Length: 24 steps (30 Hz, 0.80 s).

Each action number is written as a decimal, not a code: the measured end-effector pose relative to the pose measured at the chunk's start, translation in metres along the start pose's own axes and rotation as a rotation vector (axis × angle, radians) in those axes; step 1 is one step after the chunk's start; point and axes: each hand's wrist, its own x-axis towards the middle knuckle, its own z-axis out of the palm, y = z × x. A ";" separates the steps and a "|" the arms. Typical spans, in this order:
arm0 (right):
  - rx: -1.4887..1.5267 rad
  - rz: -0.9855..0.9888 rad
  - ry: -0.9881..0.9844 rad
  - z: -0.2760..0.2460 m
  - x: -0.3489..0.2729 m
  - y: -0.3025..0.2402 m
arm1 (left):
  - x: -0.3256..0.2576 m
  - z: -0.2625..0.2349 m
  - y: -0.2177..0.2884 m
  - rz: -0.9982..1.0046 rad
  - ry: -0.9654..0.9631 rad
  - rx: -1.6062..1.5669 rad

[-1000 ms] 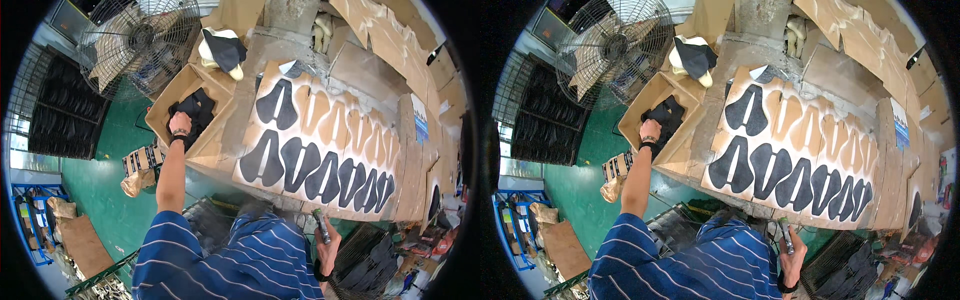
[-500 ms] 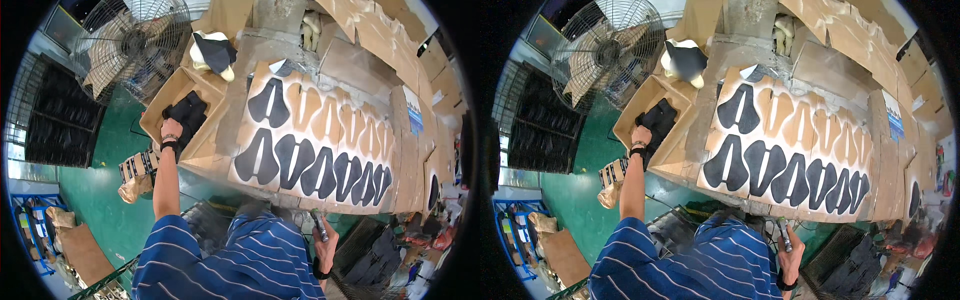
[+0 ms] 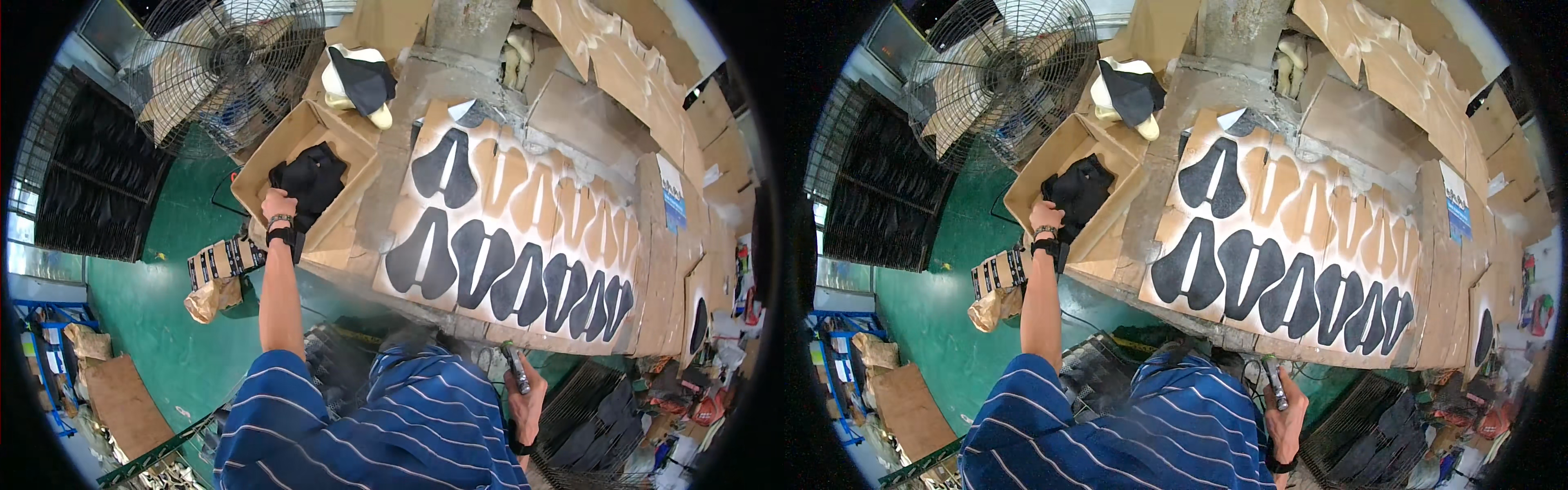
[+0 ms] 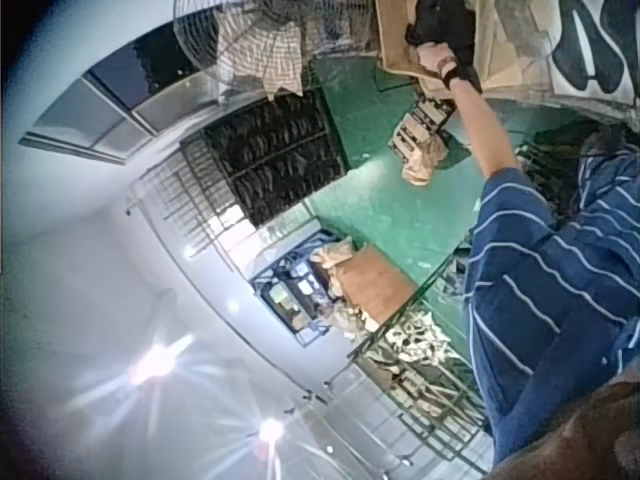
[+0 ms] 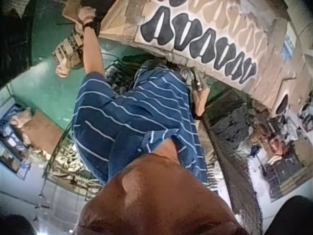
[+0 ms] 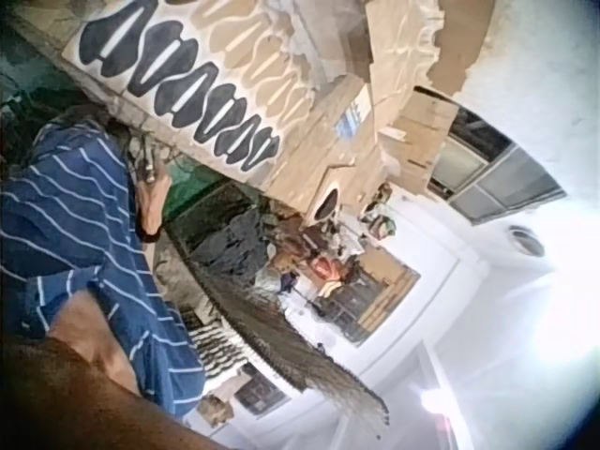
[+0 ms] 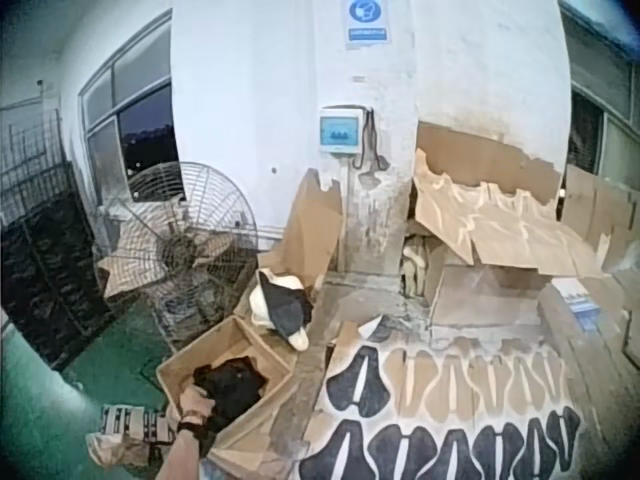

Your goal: The recorder uses an applicator tool to apply adhesive to bicycle saddle components on a workbench.

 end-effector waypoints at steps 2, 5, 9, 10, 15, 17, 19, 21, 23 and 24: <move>0.005 -0.011 0.027 0.004 -0.001 0.006 | -0.012 -0.005 0.023 -0.084 -0.023 0.003; 0.017 -0.017 0.025 0.009 -0.003 0.008 | -0.013 -0.025 0.035 -0.223 -0.234 -0.007; 0.025 0.042 -0.027 0.010 -0.005 -0.006 | -0.014 -0.041 0.031 -0.317 -0.390 -0.050; 0.023 0.059 -0.041 0.011 -0.006 -0.009 | -0.015 -0.043 0.031 -0.332 -0.411 -0.063; 0.017 -0.018 -0.021 0.019 -0.004 0.002 | -0.001 -0.056 0.034 -0.011 -0.152 -0.121; 0.027 -0.015 -0.003 0.017 -0.004 0.004 | 0.001 -0.060 0.048 0.146 -0.100 -0.282; 0.052 0.061 -0.007 0.011 -0.002 0.006 | -0.021 -0.073 0.094 0.059 -0.251 -0.972; 0.046 0.041 0.017 0.010 0.001 0.013 | -0.044 -0.098 0.122 0.289 -0.229 -0.999; 0.053 0.044 -0.001 0.002 0.007 0.018 | -0.053 -0.121 0.141 0.159 -0.253 -1.182; 0.051 0.036 0.020 0.000 0.009 0.019 | -0.062 -0.125 0.154 0.176 -0.192 -1.189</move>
